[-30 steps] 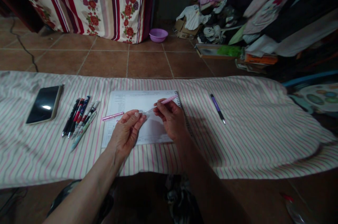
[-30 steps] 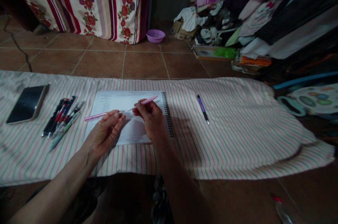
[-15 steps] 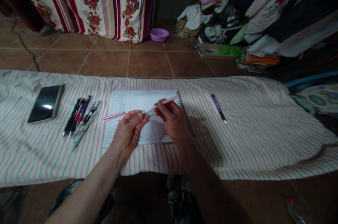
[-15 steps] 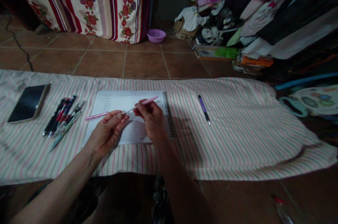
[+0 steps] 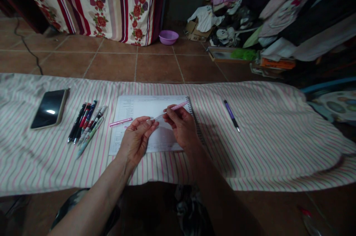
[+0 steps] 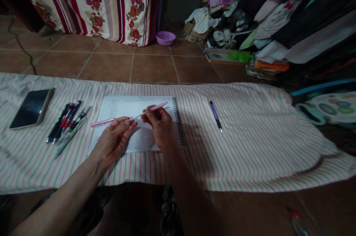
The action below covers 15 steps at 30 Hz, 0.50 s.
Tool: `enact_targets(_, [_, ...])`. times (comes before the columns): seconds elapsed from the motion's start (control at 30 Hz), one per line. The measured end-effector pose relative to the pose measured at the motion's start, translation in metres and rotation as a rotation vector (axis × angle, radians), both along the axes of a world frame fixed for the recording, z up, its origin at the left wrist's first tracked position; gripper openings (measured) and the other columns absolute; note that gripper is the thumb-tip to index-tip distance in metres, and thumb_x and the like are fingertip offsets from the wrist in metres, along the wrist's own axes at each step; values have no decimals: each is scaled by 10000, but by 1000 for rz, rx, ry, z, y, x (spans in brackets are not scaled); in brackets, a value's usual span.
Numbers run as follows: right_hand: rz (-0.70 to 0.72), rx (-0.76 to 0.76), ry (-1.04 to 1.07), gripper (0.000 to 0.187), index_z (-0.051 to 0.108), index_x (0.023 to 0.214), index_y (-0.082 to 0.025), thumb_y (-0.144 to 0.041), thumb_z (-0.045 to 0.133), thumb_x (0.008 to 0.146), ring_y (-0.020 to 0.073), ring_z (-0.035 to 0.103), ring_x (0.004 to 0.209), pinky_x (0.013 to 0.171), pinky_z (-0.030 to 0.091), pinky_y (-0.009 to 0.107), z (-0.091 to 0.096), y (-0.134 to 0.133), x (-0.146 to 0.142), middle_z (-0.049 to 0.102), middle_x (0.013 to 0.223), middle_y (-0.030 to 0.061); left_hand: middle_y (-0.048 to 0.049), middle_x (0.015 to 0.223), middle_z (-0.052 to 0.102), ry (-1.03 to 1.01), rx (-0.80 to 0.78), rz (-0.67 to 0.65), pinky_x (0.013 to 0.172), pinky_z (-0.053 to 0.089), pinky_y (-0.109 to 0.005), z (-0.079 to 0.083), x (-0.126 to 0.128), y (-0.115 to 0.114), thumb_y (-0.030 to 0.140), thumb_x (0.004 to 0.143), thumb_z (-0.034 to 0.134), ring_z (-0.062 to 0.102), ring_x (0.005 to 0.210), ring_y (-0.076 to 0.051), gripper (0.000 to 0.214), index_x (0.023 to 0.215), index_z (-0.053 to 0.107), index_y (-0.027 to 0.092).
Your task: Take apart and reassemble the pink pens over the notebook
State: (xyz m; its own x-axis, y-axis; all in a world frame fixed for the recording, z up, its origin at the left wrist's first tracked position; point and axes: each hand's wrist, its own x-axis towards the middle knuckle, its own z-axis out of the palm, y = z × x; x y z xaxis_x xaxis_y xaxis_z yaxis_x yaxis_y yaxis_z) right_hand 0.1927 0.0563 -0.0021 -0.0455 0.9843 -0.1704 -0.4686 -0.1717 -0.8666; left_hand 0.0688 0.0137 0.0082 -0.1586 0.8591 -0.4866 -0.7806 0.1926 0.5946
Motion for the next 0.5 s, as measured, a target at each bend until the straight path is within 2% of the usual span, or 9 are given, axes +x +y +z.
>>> enact_targets(0.5, [-16,-8,-8,193,628,756,-188,-275,753,637,69,604,611,612,520,190,-1,0,-1,667,716,-33,-76,650,685,4,-18,8,618,564,-166,0,0,-1,-63,761,532,690,620,-135,165,722,616,74])
